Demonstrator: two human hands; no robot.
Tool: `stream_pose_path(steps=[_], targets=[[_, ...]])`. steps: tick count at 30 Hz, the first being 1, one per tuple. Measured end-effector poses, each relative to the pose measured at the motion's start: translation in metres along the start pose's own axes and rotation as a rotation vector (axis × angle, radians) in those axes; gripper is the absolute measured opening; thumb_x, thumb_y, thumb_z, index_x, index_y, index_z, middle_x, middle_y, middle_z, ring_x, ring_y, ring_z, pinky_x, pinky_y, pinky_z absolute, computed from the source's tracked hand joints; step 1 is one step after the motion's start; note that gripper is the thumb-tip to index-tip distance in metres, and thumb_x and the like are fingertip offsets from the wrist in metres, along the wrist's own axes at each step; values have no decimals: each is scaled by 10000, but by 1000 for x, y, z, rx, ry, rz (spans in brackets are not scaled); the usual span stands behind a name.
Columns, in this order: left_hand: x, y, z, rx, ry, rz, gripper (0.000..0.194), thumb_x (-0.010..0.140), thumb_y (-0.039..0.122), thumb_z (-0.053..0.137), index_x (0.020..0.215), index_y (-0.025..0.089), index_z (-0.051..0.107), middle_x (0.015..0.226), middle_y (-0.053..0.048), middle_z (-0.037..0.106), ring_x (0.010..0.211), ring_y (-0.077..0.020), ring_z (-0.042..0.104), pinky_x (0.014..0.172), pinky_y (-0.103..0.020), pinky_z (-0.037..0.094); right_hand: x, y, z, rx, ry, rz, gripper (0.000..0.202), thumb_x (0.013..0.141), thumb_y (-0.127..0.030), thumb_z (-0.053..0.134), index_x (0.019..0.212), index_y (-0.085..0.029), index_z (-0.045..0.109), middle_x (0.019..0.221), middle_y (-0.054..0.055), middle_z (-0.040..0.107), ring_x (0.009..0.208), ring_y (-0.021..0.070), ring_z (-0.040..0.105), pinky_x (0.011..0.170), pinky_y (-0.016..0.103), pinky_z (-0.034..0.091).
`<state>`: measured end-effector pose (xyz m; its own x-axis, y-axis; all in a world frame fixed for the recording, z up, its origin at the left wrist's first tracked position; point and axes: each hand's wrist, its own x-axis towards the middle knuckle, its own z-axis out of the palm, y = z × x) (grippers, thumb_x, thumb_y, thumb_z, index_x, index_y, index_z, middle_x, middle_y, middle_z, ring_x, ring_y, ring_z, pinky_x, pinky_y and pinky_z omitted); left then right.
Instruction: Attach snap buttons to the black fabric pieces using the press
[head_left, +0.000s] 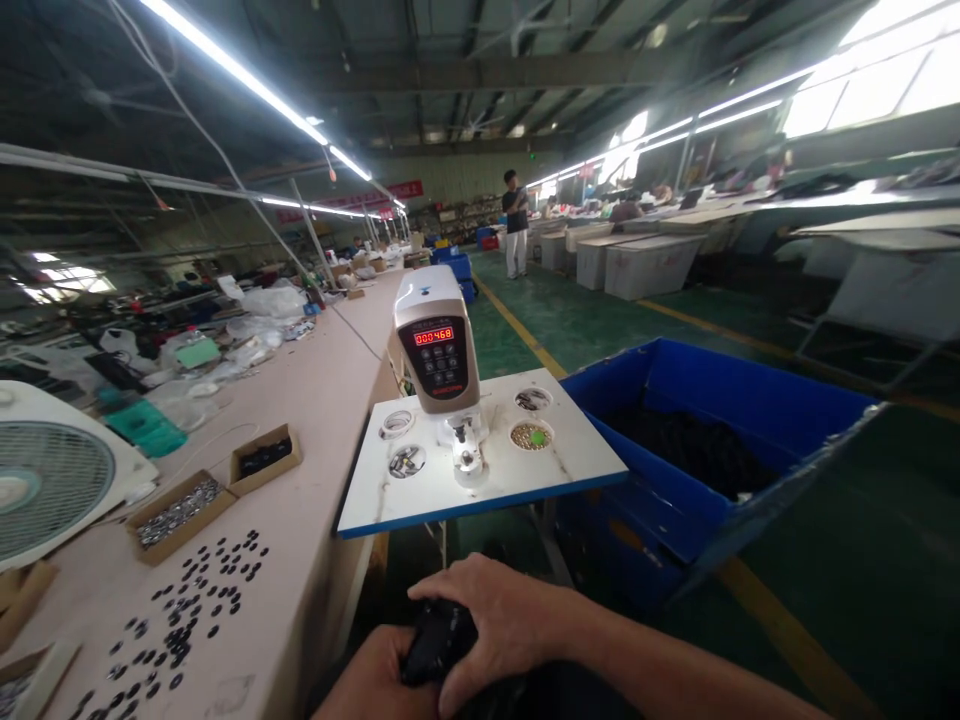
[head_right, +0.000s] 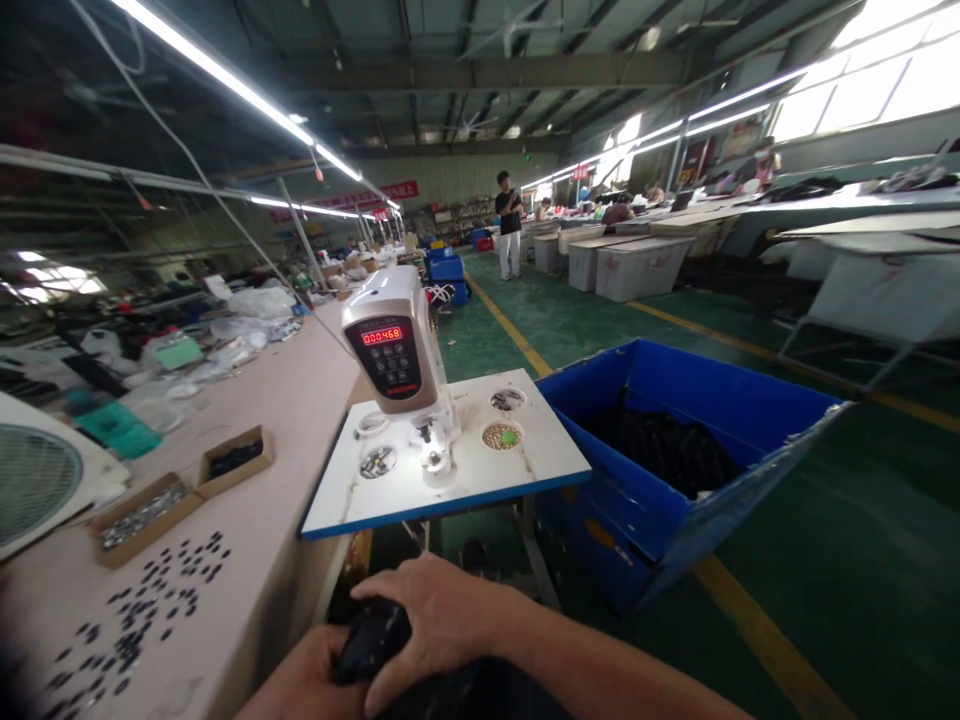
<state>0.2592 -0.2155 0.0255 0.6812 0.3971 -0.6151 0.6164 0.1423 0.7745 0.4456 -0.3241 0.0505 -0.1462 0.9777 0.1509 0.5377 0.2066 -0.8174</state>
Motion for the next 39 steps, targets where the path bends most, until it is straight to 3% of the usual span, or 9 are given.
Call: stream_pose_path(steps=[2, 5, 10, 15, 18, 22, 27, 32, 39], targets=[[1, 23, 3, 97, -152, 143, 358, 615, 395, 824, 621, 123, 592, 601, 41, 472, 605, -113, 443, 558, -226, 332, -7, 10, -6, 76, -49, 162, 631, 616, -490, 815, 1173, -236, 665, 1010, 12, 701, 905, 202, 640, 787, 241, 450], [0, 47, 9, 201, -238, 267, 349, 723, 423, 711, 631, 140, 528, 602, 43, 376, 583, -90, 319, 532, -236, 245, -19, 27, -9, 135, -44, 338, 371, 627, -449, 804, 871, -185, 710, 711, -48, 615, 684, 131, 578, 559, 183, 366], [16, 54, 14, 284, -210, 284, 252, 723, 306, 636, 604, 161, 468, 594, 44, 327, 577, -93, 266, 518, -247, 209, -34, 39, -1, 215, 76, 378, 147, 702, -266, 702, 785, -159, 645, 653, -66, 544, 622, 91, 505, 535, 172, 316], [43, 57, 9, 191, -266, 238, 227, 681, 329, 698, 684, 126, 595, 623, 30, 433, 597, -108, 352, 558, -242, 288, -36, 40, -5, 185, 150, 402, 213, 663, -292, 731, 780, -164, 608, 672, -65, 547, 622, 95, 493, 515, 181, 296], [60, 66, 4, 177, -279, 258, 258, 670, 359, 727, 706, 123, 630, 629, 25, 477, 610, -116, 391, 583, -244, 325, -30, 47, -18, 163, 198, 396, 151, 726, -283, 674, 720, -158, 590, 646, -57, 532, 609, 94, 481, 532, 192, 306], [83, 81, -3, 152, -254, 294, 292, 658, 382, 759, 747, 118, 671, 657, 15, 557, 623, -127, 463, 629, -251, 377, -19, 63, -40, 297, 196, 430, 188, 742, -318, 673, 705, -150, 598, 607, -50, 507, 579, 96, 451, 525, 200, 308], [114, 97, -9, -57, -288, 249, 378, 638, 379, 798, 889, 107, 722, 773, -38, 684, 674, -167, 585, 709, -282, 435, 0, 88, -61, 496, 246, 466, 307, 774, -441, 660, 785, -134, 640, 623, -31, 535, 586, 105, 448, 538, 208, 329], [147, 111, -17, -143, -237, 218, 412, 629, 387, 803, 907, 95, 719, 814, -74, 714, 679, -180, 621, 734, -307, 458, 29, 112, -80, 337, 335, 485, 314, 782, -432, 642, 759, -119, 663, 626, -21, 566, 596, 111, 466, 544, 215, 319], [180, 132, -28, -119, -109, 253, 371, 655, 404, 771, 870, 111, 697, 772, -46, 707, 649, -170, 612, 676, -284, 443, 63, 132, -111, 129, 349, 506, 319, 787, -438, 616, 756, -127, 678, 637, -26, 573, 607, 116, 492, 541, 212, 306]])
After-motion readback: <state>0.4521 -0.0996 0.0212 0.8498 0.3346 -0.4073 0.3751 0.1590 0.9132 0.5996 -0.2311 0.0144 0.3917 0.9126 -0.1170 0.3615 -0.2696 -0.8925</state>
